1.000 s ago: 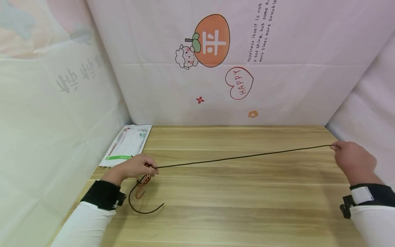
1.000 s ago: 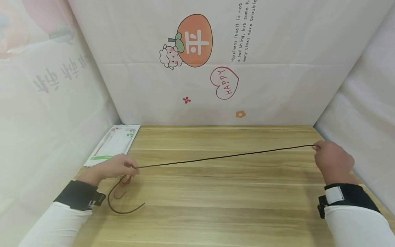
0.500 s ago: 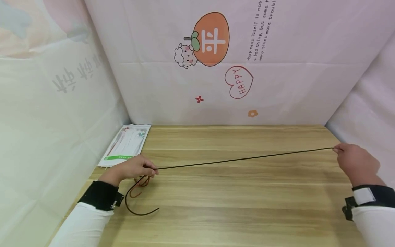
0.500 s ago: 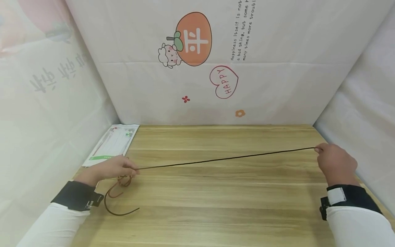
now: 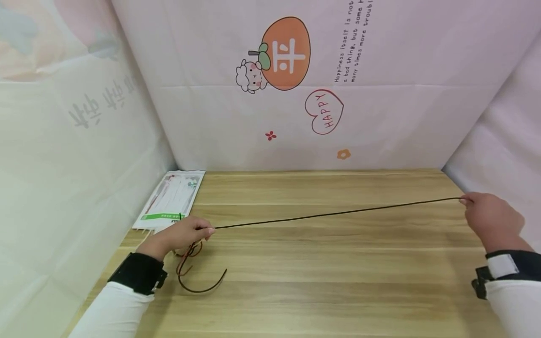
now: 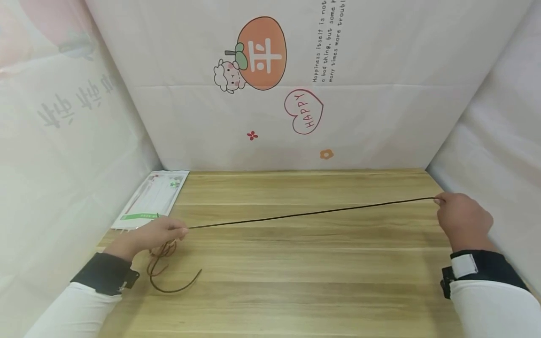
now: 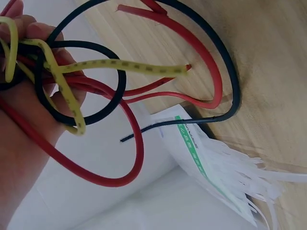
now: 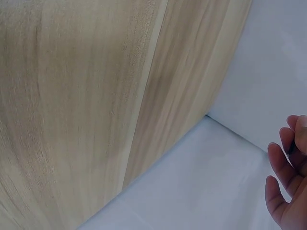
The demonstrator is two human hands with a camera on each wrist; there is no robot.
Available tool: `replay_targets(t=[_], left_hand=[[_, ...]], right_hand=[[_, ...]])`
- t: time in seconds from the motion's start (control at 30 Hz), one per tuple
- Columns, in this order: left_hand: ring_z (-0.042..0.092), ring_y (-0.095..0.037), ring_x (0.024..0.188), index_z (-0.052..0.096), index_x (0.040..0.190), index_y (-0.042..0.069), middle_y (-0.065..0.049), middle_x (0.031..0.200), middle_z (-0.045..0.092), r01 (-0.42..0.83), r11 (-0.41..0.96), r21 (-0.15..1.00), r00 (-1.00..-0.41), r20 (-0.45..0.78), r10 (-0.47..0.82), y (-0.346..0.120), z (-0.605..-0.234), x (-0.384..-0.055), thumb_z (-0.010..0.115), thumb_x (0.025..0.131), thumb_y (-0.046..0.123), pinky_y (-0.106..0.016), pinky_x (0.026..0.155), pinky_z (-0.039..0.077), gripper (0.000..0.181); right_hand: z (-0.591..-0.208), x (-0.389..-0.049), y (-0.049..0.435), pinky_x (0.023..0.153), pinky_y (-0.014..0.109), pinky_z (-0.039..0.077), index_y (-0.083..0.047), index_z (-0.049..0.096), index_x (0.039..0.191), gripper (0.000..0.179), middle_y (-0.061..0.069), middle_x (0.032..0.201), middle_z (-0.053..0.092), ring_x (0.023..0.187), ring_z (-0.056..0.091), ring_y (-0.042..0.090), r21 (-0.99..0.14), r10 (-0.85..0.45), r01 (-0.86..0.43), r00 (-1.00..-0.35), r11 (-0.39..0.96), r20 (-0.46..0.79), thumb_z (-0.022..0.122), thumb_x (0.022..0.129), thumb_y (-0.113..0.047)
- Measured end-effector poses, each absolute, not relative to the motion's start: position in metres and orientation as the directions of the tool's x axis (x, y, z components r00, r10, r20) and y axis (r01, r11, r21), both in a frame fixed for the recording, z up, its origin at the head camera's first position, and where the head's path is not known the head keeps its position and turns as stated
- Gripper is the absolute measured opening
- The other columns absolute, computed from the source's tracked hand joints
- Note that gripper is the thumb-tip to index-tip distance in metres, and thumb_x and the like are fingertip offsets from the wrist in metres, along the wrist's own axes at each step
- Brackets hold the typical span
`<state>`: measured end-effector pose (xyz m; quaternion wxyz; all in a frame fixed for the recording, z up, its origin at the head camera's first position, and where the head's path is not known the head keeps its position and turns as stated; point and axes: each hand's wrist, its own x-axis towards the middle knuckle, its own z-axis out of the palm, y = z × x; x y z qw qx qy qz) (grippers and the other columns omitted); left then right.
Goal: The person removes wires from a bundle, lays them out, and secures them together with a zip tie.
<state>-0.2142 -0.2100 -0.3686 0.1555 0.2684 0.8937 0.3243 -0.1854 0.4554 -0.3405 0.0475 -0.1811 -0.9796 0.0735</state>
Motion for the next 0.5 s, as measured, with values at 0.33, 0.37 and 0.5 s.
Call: replay_targets(t=[0.33, 0.37, 0.5], left_hand=[[0.054, -0.010, 0.078, 0.070, 0.082, 0.007, 0.002, 0.086, 0.063, 0.444, 0.693, 0.568, -0.784, -0.130, 0.608, -0.207, -0.361, -0.212, 0.057, 0.098, 0.016, -0.031, 0.072, 0.044, 0.022], [0.054, -0.010, 0.079, 0.071, 0.082, 0.007, 0.002, 0.087, 0.064, 0.450, 0.692, 0.565, -0.780, -0.129, 0.613, -0.207, -0.360, -0.212, 0.057, 0.097, 0.015, -0.031, 0.072, 0.045, 0.021], [0.053, -0.009, 0.075, 0.071, 0.083, 0.005, 0.001, 0.085, 0.065, 0.465, 0.671, 0.578, -0.766, -0.118, 0.632, -0.206, -0.358, -0.210, 0.058, 0.096, 0.013, -0.030, 0.070, 0.045, 0.020]], right_hand=[[-0.342, -0.179, 0.458, 0.065, 0.059, 0.042, 0.003, 0.050, 0.127, 0.038, 0.038, 0.124, 0.047, 0.100, 0.051, 0.056, -0.168, 0.345, 0.329, -0.936, 0.929, 0.076, 0.044, 0.103, -0.025], [-0.343, -0.179, 0.459, 0.065, 0.060, 0.041, 0.003, 0.050, 0.127, 0.038, 0.038, 0.124, 0.048, 0.099, 0.051, 0.056, -0.168, 0.345, 0.329, -0.935, 0.929, 0.079, 0.044, 0.103, -0.025], [-0.345, -0.178, 0.462, 0.063, 0.059, 0.041, 0.003, 0.051, 0.126, 0.037, 0.038, 0.122, 0.049, 0.097, 0.052, 0.056, -0.168, 0.341, 0.324, -0.936, 0.931, 0.086, 0.045, 0.102, -0.025]])
